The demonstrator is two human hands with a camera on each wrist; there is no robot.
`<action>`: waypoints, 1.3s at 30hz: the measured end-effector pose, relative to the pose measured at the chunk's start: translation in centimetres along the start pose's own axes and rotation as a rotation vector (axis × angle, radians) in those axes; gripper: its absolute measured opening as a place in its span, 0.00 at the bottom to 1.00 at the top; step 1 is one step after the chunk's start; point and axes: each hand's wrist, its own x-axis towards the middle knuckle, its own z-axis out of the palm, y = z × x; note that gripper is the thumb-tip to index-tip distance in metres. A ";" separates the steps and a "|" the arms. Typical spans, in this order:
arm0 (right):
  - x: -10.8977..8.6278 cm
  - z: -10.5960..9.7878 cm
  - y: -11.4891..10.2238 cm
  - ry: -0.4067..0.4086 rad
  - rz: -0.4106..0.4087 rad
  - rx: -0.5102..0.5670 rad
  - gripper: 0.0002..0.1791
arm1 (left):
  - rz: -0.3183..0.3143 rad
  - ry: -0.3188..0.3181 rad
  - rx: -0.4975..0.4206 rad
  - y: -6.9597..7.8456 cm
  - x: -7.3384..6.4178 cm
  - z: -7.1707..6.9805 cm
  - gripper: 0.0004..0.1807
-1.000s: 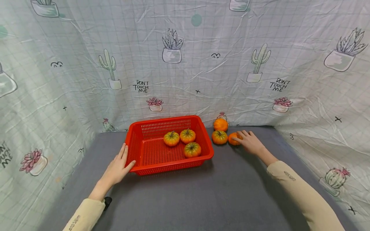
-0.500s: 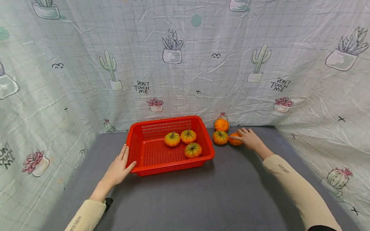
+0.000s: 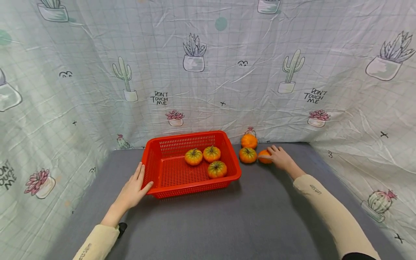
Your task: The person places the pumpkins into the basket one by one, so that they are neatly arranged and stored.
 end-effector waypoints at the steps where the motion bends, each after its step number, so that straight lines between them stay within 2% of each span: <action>1: -0.1 0.1 0.0 -0.009 0.007 0.005 0.35 | 0.001 -0.001 0.002 0.0 0.0 0.0 0.43; 7: -0.7 0.6 0.2 -0.055 0.068 0.051 0.41 | 0.009 -0.003 0.003 0.0 0.1 0.0 0.44; 12: -0.9 0.9 0.5 -0.078 0.117 0.069 0.39 | 0.009 -0.002 0.001 0.0 0.2 -0.1 0.44; 19: -1.5 1.3 0.7 -0.022 0.194 0.104 0.34 | 0.004 -0.003 0.003 0.0 0.2 -0.1 0.44; 24: -1.6 1.5 0.7 0.015 0.219 0.120 0.33 | 0.002 -0.006 0.003 0.1 0.0 -0.1 0.44; 33: -1.6 1.6 0.6 -0.049 0.303 0.194 0.36 | 0.006 -0.001 0.009 0.1 0.0 -0.1 0.44; 39: -1.7 1.9 0.6 -0.031 0.340 0.207 0.37 | 0.002 -0.017 0.007 0.1 -0.1 -0.2 0.43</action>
